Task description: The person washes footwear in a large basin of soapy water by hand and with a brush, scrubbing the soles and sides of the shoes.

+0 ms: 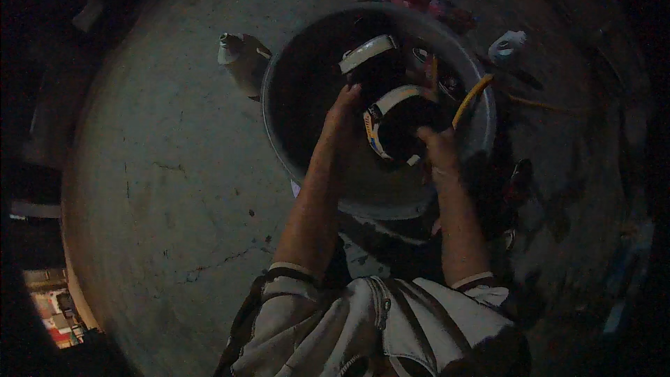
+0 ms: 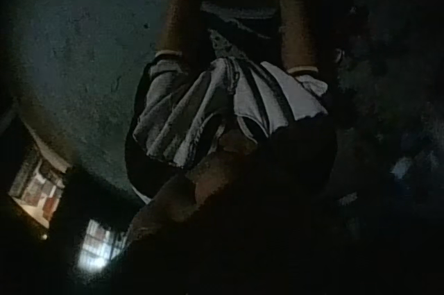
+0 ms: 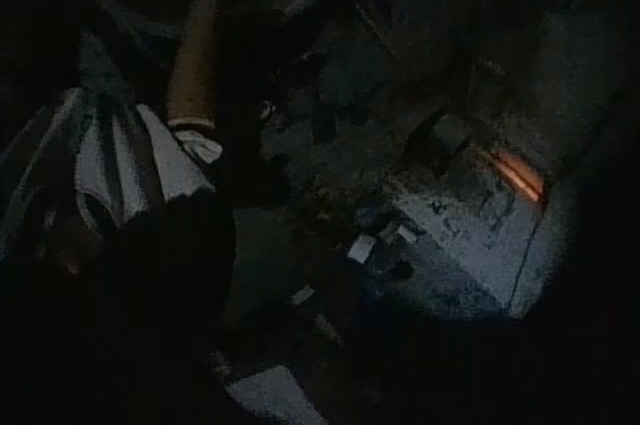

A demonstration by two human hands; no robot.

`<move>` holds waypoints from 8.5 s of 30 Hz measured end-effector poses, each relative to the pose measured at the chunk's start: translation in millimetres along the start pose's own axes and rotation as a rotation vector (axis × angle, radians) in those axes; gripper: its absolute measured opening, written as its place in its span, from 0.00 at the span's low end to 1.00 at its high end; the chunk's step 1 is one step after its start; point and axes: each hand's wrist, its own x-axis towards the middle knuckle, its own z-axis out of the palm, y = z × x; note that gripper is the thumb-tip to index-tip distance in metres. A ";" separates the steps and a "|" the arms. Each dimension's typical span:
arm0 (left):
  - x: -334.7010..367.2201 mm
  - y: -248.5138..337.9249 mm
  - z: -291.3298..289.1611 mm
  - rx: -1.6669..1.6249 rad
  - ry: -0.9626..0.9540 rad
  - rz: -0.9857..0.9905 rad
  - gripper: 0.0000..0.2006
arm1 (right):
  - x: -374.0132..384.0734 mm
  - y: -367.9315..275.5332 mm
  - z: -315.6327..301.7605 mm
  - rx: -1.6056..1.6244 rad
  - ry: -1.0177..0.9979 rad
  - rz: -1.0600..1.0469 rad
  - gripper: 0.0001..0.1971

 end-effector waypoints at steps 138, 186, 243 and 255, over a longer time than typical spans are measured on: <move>2.9 11.8 -39.8 -0.440 0.196 -0.126 0.10 | 105.2 103.7 -27.9 -1.287 -0.733 -0.084 0.25; 28.8 -20.7 -6.6 -0.019 0.105 0.227 0.23 | 10.8 -41.1 5.5 -0.102 -0.034 -0.013 0.25; 39.5 -31.5 -1.1 0.435 0.202 0.054 0.25 | 47.2 -39.1 -41.2 -0.789 0.259 -0.304 0.30; 30.8 -26.8 -1.7 0.543 0.134 0.181 0.22 | -1.8 -4.5 22.8 -0.726 -0.242 -0.521 0.21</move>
